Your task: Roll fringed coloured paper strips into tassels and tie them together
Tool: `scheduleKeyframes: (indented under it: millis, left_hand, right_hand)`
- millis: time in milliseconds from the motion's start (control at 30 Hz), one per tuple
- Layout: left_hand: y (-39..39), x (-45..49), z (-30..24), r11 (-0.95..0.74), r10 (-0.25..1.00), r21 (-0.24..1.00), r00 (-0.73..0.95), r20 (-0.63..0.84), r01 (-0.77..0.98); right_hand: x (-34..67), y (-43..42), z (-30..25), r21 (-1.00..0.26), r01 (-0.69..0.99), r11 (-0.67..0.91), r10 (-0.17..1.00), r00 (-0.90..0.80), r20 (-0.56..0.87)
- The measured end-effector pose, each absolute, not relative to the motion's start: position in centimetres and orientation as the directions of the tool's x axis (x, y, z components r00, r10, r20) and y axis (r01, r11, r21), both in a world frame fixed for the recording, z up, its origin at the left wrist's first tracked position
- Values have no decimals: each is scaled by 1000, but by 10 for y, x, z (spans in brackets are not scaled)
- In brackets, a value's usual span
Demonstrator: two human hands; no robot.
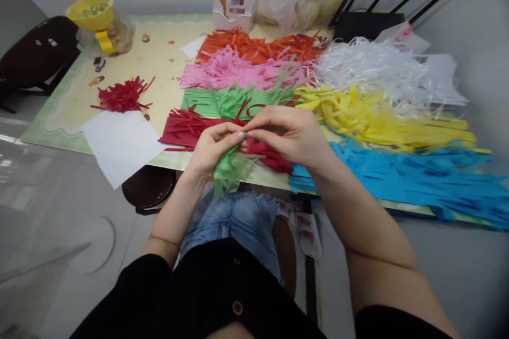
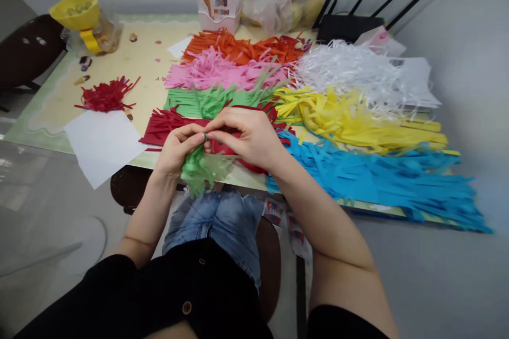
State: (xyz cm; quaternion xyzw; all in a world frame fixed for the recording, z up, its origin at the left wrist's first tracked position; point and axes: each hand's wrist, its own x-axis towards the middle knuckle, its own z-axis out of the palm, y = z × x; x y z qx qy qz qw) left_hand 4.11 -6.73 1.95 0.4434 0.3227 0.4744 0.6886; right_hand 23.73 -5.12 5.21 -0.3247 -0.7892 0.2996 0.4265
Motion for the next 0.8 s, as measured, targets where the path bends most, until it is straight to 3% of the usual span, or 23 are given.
scheduleKeyframes:
  millis: [133, 333, 600, 800]
  left_hand:
    - [-67, 42, 17, 192, 937, 900, 344, -51, -392]
    - [-72, 40, 16, 163, 956, 910, 288, -51, -380]
    - [-74, 36, 11, -108, 990, 973, 64, 123, -202]
    - [-79, 17, 9, -116, 968, 989, 214, 133, -93]
  right_hand:
    - [236, -51, 56, -751, 263, 605, 762, -466, 450]
    - [236, -48, 63, -835, 287, 469, 831, -464, 307]
    - [231, -45, 66, -618, 520, 590, 807, -415, 421]
    - [213, -46, 57, -463, 575, 675, 729, -423, 538]
